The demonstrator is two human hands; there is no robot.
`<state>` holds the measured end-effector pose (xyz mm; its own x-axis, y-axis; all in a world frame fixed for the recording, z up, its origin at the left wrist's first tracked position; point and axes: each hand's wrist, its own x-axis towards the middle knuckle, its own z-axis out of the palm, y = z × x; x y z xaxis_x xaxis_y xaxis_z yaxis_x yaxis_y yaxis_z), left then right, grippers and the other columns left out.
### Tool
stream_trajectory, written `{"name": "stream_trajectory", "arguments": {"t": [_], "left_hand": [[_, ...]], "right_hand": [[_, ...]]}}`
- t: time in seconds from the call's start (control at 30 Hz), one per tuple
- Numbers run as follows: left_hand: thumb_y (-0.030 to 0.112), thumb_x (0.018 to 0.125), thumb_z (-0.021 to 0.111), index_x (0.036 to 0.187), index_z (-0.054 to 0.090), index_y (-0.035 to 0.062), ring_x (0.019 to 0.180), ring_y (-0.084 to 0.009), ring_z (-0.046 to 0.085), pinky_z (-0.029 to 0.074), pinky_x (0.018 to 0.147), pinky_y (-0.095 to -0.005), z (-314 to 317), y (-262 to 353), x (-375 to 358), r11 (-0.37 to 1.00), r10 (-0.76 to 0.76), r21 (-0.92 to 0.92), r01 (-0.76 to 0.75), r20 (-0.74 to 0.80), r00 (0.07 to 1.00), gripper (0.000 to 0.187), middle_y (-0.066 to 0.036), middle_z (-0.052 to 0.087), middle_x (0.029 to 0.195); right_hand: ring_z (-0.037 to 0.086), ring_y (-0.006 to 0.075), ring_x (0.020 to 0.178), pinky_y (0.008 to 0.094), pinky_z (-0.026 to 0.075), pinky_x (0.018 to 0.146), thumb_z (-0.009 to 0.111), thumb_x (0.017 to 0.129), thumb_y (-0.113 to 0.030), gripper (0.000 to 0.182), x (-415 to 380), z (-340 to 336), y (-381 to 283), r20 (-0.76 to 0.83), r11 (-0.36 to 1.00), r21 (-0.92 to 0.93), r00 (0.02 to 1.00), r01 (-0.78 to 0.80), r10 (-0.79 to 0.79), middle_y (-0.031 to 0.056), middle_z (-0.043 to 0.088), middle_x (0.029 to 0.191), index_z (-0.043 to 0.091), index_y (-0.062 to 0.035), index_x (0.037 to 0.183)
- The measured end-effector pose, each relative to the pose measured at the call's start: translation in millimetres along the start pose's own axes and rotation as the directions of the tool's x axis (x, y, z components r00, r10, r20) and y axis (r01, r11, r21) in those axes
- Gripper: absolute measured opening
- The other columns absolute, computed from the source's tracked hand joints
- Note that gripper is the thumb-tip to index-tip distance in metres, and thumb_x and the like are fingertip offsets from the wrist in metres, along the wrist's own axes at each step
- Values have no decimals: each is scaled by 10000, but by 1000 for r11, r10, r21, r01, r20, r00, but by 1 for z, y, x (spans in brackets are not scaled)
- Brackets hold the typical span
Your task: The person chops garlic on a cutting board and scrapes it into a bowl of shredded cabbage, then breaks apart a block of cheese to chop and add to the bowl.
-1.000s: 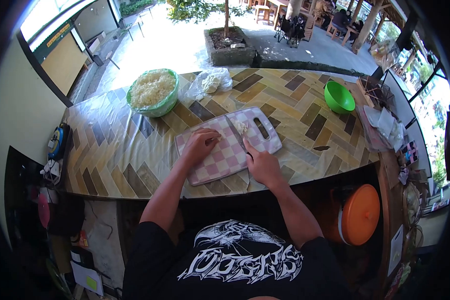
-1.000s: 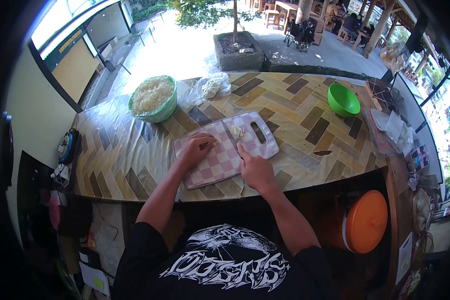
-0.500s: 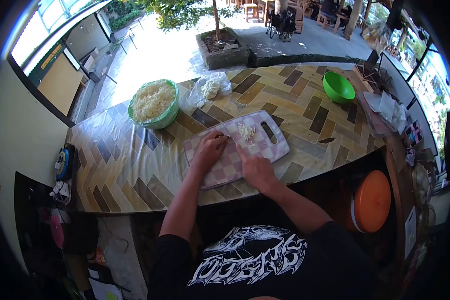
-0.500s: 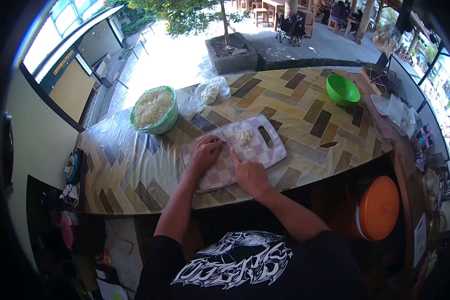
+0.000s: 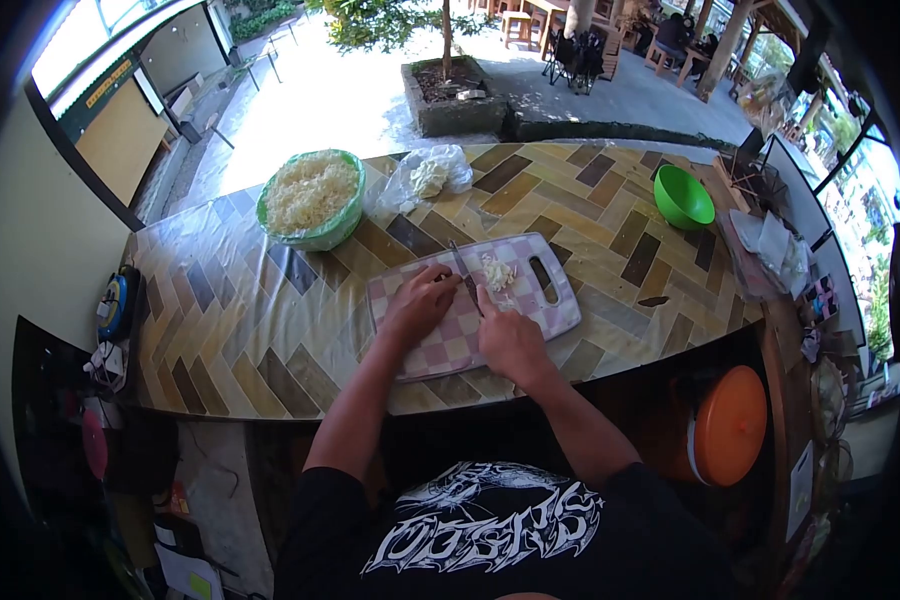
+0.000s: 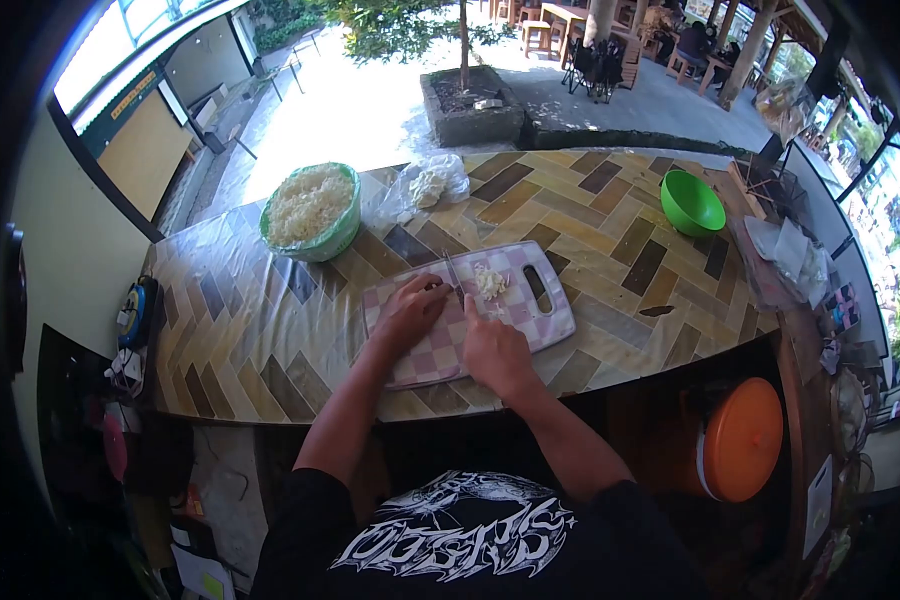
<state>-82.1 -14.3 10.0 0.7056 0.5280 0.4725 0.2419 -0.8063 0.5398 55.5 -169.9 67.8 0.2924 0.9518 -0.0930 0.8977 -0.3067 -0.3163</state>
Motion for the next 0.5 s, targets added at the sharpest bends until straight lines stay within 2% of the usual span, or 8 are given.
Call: {"name": "stream_trajectory", "arguments": {"t": [0.27,0.43,0.5], "left_hand": [[132,984,686,1182,788,72,1116,-350,682,558,951,-452,-3,2,2,1000,8,-2,-8,40,999,231,-122,719,1185],[134,990,681,1190,786,68,1121,-354,677,553,954,-457,-3,2,1,1000,-1,-7,1,28,1000,235,-127,714,1191],[133,990,683,1188,787,66,1121,-354,677,553,953,-457,-4,2,0,1000,-2,-11,2,29,1000,234,-127,713,1193]], "right_hand": [[778,429,858,535,621,825,556,947,-135,689,-6,17,-10,7,999,-33,999,-38,38,273,765,895,438,-15,1616],[778,428,850,525,623,815,556,947,-121,683,-10,-12,-14,23,1000,17,1000,-14,14,265,763,883,436,22,1604],[767,449,846,549,613,808,549,969,-138,654,-17,-8,-17,14,1000,7,1000,-20,20,278,756,887,448,6,1599]]}}
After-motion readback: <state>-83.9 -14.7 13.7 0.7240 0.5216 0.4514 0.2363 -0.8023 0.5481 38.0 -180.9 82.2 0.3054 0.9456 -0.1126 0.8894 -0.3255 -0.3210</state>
